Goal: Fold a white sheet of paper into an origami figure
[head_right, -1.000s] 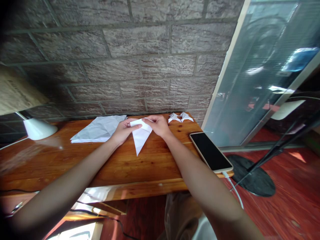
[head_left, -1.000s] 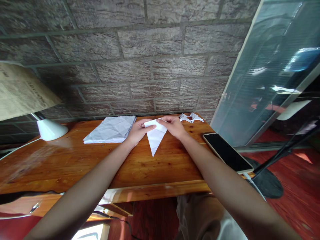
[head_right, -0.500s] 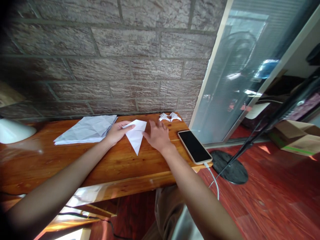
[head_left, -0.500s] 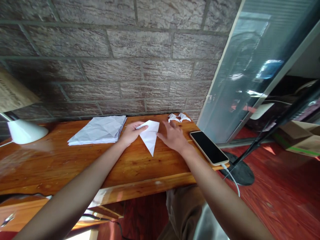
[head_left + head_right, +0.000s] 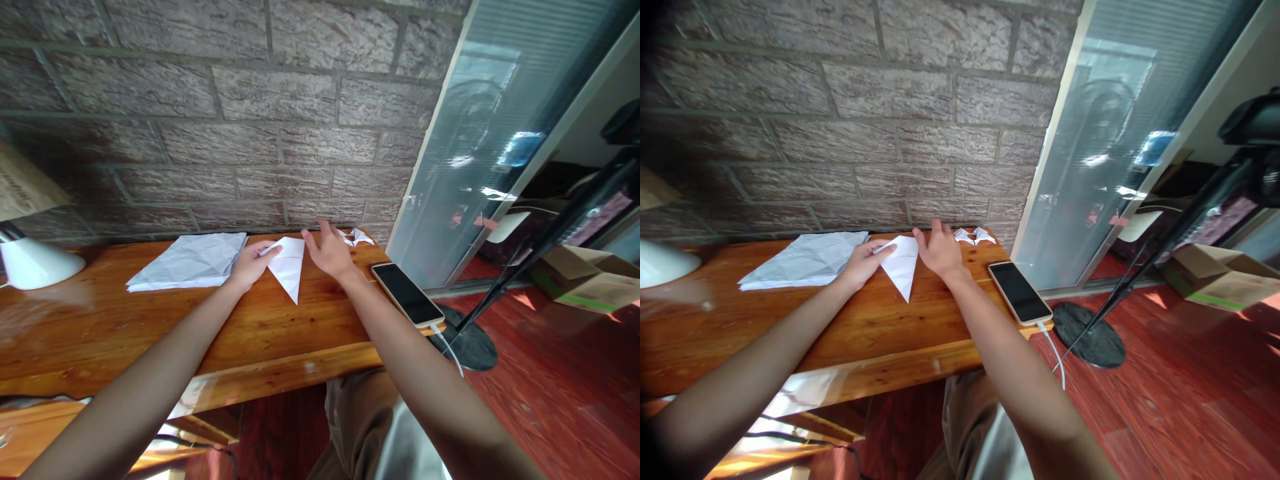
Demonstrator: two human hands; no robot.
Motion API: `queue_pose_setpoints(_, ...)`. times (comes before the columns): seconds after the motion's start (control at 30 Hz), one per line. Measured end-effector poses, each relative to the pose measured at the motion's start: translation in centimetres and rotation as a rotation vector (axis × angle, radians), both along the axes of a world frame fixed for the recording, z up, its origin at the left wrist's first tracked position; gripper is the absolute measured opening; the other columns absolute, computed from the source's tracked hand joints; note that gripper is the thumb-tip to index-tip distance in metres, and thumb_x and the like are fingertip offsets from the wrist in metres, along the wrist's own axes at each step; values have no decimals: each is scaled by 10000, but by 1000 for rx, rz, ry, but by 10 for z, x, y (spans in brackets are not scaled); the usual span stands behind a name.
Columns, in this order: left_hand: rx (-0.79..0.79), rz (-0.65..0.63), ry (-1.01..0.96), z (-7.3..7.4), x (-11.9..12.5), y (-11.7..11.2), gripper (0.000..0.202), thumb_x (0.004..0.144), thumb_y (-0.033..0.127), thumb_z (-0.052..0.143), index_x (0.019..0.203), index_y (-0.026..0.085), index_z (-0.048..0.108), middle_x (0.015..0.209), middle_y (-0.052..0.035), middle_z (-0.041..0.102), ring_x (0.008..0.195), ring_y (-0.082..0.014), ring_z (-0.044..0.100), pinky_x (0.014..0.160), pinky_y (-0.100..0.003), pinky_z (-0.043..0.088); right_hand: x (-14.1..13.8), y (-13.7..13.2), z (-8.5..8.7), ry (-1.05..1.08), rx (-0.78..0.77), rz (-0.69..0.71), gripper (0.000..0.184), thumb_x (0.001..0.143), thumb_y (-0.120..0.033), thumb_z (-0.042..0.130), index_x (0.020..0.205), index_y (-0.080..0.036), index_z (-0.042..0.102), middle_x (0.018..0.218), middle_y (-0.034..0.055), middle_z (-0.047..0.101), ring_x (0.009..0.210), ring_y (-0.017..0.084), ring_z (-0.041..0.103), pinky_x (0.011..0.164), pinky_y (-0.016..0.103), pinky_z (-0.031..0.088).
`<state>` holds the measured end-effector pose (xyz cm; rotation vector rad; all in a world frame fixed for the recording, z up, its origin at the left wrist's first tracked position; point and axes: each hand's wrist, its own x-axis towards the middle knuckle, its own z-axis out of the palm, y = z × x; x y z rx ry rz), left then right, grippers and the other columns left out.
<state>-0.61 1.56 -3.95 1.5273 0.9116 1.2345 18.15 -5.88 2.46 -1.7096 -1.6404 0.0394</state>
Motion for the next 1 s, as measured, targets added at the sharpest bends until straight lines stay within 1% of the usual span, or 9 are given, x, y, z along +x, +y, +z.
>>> queue_pose_setpoints(0.1,-6,35,1,-1,-3,1,535,626,603,818,944,173,778,937,-67,780,822,-227,676,788,-316,493,-13,39,-9,240,19,128,497,998,-461,482,1329,-107,594,1179,154,732,1079,243,701,967,321,495)
queue_pose_setpoints(0.17,1,22,28,-2,-3,2,548,651,616,797,974,174,775,939,-64,779,808,-221,673,767,-309,491,-12,50,-20,318,47,235,400,999,-456,473,1105,-155,714,975,83,780,932,208,727,873,289,517)
queue_pose_setpoints(0.23,6,10,59,-1,-1,2,552,663,632,782,975,177,773,927,-63,778,797,-220,670,748,-306,488,-7,50,-32,322,75,342,301,940,-433,581,910,-186,751,879,39,780,839,193,721,795,271,517)
queue_pose_setpoints(0.3,38,21,79,1,2,1,537,646,641,790,902,169,770,917,-70,776,808,-222,667,757,-305,490,-4,46,-42,369,67,441,227,925,-364,598,897,-201,754,882,15,782,818,168,711,786,256,512)
queue_pose_setpoints(0.37,39,22,92,3,4,0,539,623,642,807,875,167,767,921,-77,777,816,-223,666,764,-305,494,-2,45,-50,429,52,431,186,901,-328,621,899,-198,754,909,23,784,823,164,705,812,268,514)
queue_pose_setpoints(0.53,78,-12,121,6,2,0,532,652,653,786,893,179,773,949,-80,778,878,-241,676,799,-317,508,-2,57,-60,612,-39,463,217,824,-401,704,859,-193,757,856,26,772,819,172,681,785,280,522)
queue_pose_setpoints(0.67,34,-160,194,3,-2,2,475,668,555,822,962,185,775,973,-66,779,851,-221,680,791,-309,498,2,63,-62,702,-40,487,248,802,-413,700,832,-172,751,843,27,757,792,155,656,742,259,504)
queue_pose_setpoints(0.8,-23,-275,203,1,-2,3,437,633,482,861,944,190,768,961,-59,783,831,-214,689,788,-309,496,3,60,-61,657,-76,504,286,761,-448,736,834,-174,767,835,19,747,784,151,639,734,255,484)
queue_pose_setpoints(1.0,-37,-327,221,3,-1,1,438,634,487,856,949,198,763,948,-49,778,805,-206,687,756,-301,497,-1,57,-59,679,-89,530,291,734,-451,758,831,-176,771,846,22,745,793,153,631,722,253,473)
